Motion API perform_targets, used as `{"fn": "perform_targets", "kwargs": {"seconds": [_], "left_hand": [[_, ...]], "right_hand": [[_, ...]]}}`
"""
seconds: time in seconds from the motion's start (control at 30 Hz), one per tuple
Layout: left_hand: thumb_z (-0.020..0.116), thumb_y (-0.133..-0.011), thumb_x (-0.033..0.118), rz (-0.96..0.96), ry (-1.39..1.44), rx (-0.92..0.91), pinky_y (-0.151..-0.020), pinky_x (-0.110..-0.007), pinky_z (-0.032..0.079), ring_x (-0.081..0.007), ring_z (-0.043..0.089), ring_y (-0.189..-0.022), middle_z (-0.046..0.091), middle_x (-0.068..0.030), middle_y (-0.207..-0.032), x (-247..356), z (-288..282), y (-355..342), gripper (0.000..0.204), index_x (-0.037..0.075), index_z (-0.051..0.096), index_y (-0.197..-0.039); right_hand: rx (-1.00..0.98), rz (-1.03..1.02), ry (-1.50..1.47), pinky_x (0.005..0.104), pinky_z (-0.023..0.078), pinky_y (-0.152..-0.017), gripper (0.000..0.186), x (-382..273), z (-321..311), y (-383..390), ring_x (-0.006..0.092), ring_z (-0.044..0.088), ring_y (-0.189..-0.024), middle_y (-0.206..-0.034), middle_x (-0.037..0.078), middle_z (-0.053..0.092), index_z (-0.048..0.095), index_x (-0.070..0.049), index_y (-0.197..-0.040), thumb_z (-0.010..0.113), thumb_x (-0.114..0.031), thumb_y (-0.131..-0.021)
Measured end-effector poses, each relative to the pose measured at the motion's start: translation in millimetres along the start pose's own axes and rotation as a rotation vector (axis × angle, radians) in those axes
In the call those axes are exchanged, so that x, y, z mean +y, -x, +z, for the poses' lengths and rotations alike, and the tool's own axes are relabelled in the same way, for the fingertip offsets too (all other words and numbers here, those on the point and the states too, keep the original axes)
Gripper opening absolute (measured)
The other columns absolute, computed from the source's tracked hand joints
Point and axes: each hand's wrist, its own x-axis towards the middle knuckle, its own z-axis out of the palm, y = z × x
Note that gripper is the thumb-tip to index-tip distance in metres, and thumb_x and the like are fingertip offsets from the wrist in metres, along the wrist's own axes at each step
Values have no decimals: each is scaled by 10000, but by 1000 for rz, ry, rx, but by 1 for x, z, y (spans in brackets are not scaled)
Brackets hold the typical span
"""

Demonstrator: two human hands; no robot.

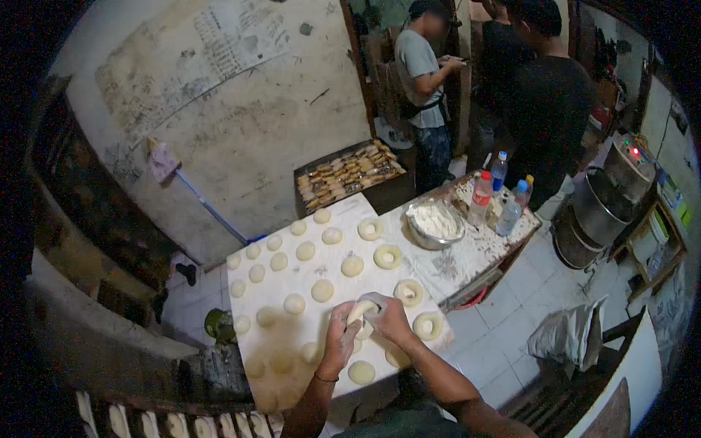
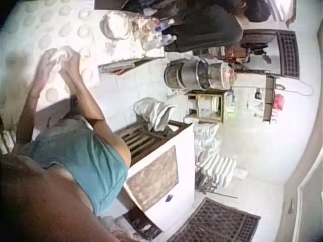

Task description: The person shapes rounds of dough into rings by hand and places them back onto a wooden board.

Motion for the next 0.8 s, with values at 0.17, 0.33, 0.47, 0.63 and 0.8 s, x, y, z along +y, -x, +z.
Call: {"fn": "perform_targets", "kwargs": {"seconds": [0.17, 0.33, 0.47, 0.63, 0.8], "left_hand": [[607, -679, 16, -157, -298, 230, -739, -288, 420, -177, 497, -870, 487, -107, -951, 13, -53, 47, 433, 0, 401, -1059], [463, -725, -75, -74, 243, 42, -740, -319, 462, -200, 528, -725, 502, -96, -818, 51, -50, 99, 363, 23, 396, -1068], [447, -848, 91, -311, 974, 414, -653, -316, 494, -185, 540, -703, 524, -112, -862, 77, -65, 108, 385, 84, 340, -1218], [330, -910, 200, -413, 1306, -122, -529, -273, 455, -168, 502, -627, 512, -91, -881, 71, -68, 145, 376, 94, 318, -1271], [333, -899, 214, -492, 924, 214, -482, -237, 425, -130, 445, -535, 491, -52, -774, 65, -85, 113, 383, 83, 361, -1257]], "right_hand": [[-55, 45, -201, 254, 452, -724, 322, -17, 47, 65, 137, 571, -801, -865, 70, 615, 559, -20, -1013, 584, -21, -691], [-69, 126, -83, 264, 452, -691, 311, -34, 67, 88, 123, 541, -773, -875, 76, 565, 514, -32, -1020, 586, -11, -718], [-270, 519, -1372, 313, 471, -664, 359, -46, 73, 106, 189, 560, -779, -892, 133, 566, 426, -58, -1176, 425, -51, -818], [-705, 313, -1795, 350, 461, -679, 461, -50, 63, 98, 240, 559, -746, -1022, 176, 534, 301, -65, -1291, 280, -208, -853], [-581, 533, -1663, 369, 499, -668, 485, -49, 47, 101, 232, 576, -736, -1125, 181, 490, 247, -50, -1313, 328, -150, -845]]}}
